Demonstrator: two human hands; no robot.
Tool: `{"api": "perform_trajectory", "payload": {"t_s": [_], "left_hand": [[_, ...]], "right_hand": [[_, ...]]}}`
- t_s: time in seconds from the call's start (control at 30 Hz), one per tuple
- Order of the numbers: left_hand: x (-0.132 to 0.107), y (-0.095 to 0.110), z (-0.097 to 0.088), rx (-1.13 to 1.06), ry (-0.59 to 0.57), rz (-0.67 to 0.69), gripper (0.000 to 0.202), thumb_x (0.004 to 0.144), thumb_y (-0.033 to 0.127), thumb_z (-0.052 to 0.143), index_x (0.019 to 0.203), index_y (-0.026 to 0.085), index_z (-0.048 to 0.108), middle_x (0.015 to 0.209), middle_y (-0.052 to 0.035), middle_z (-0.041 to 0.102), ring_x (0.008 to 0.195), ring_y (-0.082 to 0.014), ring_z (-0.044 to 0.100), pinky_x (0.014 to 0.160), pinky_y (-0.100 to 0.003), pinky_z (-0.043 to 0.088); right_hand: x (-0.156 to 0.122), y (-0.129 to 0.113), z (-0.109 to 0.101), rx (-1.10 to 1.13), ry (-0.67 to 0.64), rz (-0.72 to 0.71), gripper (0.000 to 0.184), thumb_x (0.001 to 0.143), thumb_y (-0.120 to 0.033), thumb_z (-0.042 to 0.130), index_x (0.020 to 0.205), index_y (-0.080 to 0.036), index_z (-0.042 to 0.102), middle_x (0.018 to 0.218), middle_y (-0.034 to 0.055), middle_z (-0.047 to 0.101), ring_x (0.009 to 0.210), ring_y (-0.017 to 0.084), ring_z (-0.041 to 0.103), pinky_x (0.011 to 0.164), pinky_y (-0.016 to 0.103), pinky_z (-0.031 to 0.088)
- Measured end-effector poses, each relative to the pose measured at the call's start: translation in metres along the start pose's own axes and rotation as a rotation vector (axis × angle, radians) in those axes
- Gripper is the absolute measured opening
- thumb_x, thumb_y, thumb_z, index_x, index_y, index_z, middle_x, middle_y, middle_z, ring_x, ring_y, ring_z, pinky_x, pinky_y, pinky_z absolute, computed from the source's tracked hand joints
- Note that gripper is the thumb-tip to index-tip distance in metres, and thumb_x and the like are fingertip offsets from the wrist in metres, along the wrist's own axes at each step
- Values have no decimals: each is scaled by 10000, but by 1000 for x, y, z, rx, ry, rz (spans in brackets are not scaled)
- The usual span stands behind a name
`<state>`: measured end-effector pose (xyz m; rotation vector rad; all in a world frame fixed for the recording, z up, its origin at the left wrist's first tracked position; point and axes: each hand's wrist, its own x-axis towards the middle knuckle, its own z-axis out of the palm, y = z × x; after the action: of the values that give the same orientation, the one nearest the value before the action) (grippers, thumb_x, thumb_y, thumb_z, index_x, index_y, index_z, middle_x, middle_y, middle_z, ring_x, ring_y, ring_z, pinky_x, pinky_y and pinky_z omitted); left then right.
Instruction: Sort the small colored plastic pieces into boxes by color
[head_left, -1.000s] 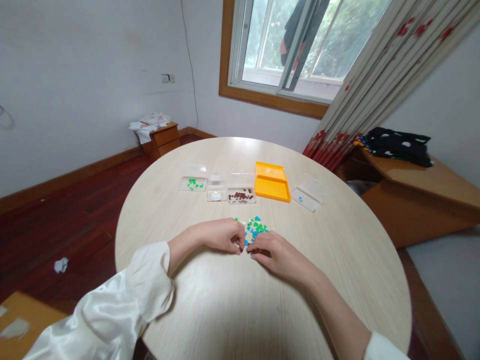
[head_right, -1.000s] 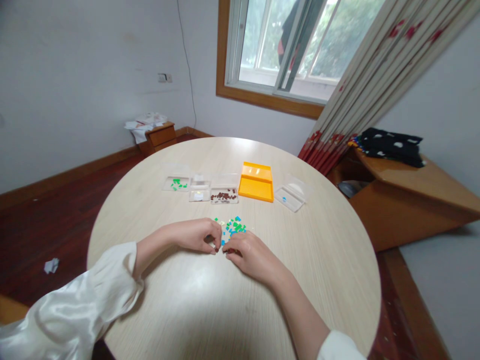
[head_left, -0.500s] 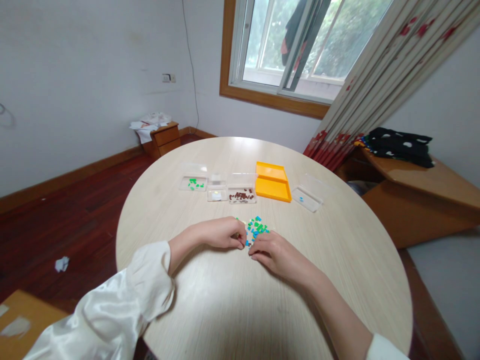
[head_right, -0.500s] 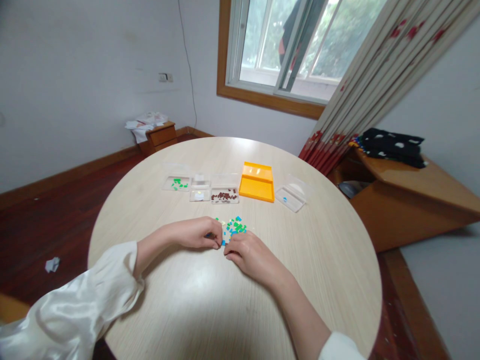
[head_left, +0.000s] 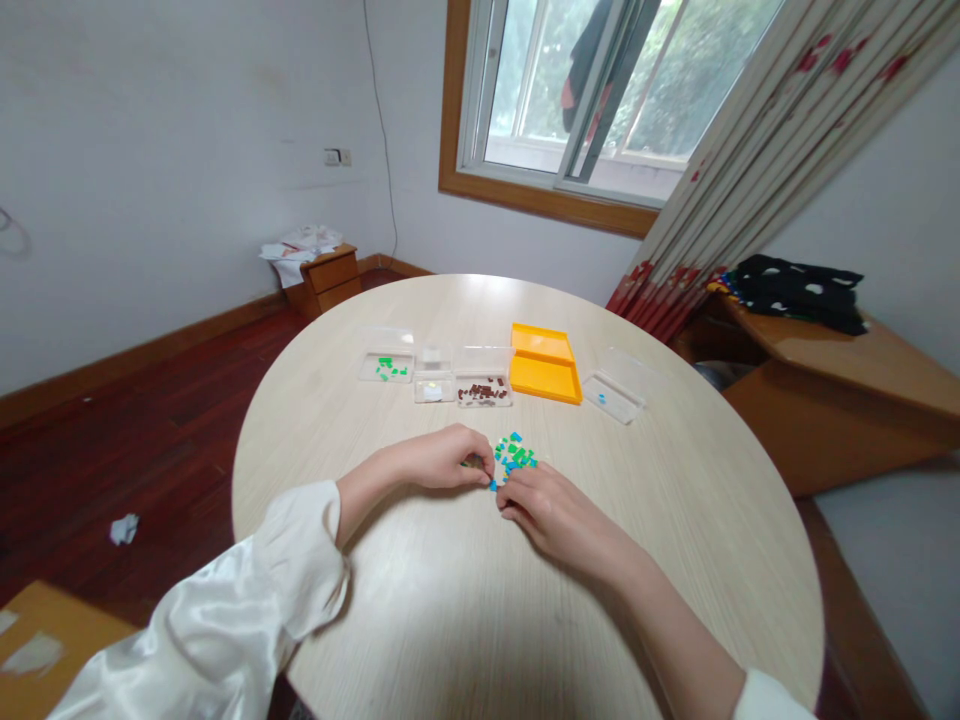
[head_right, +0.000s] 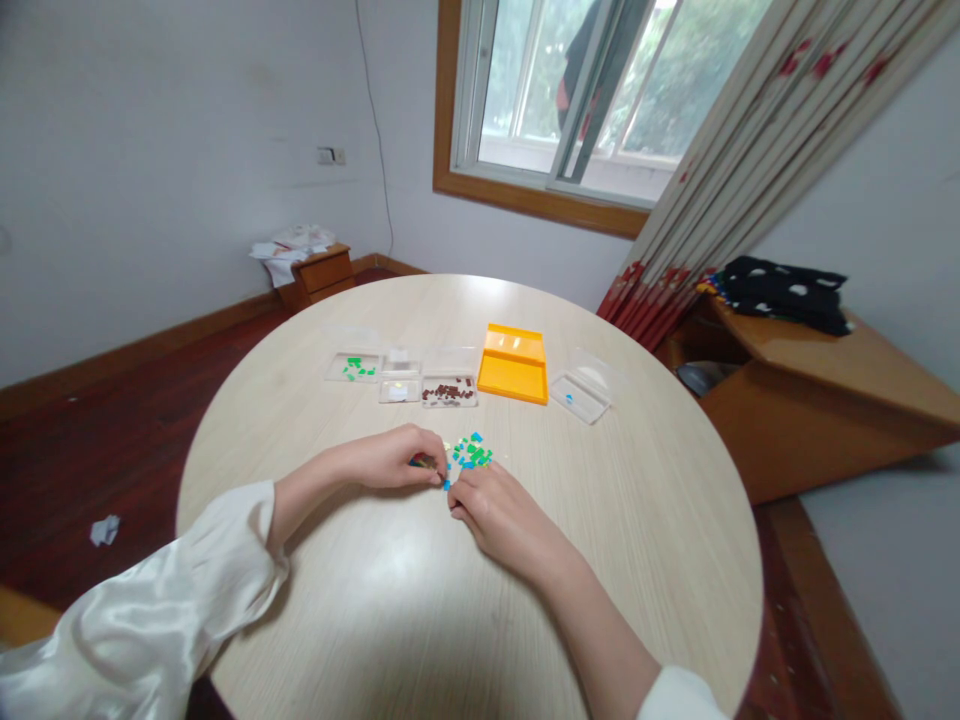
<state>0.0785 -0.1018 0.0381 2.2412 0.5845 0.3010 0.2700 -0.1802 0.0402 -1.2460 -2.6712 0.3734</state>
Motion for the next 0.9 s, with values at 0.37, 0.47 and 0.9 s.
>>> {"api": "perform_trajectory", "payload": {"t_s": [0.37,0.47,0.9], "left_hand": [[8,2,3,-680,205,-330,122,720,205,648,726,89,612,507,2,591,447,-89,541,496,-221,439],[10,0,6,-936,207,-351,172,688,218,708,699,80,606,565,-48,647,508,-120,611,568,-265,504],[13,4,15,-1312,210,-488,32,748,74,644,736,44,643,683,-89,694,630,-116,668,727,-245,547]], "right_hand": [[0,3,-6,432,304,111,111,856,-211,507,818,-197,610,793,30,629,761,150,561,716,283,424],[4,5,-5,537,461,185,123,832,-244,520,793,-190,624,762,37,625,711,150,563,671,276,437],[20,4,13,581,638,277,132,806,-261,544,794,-185,650,753,40,640,701,153,570,655,278,452]]}}
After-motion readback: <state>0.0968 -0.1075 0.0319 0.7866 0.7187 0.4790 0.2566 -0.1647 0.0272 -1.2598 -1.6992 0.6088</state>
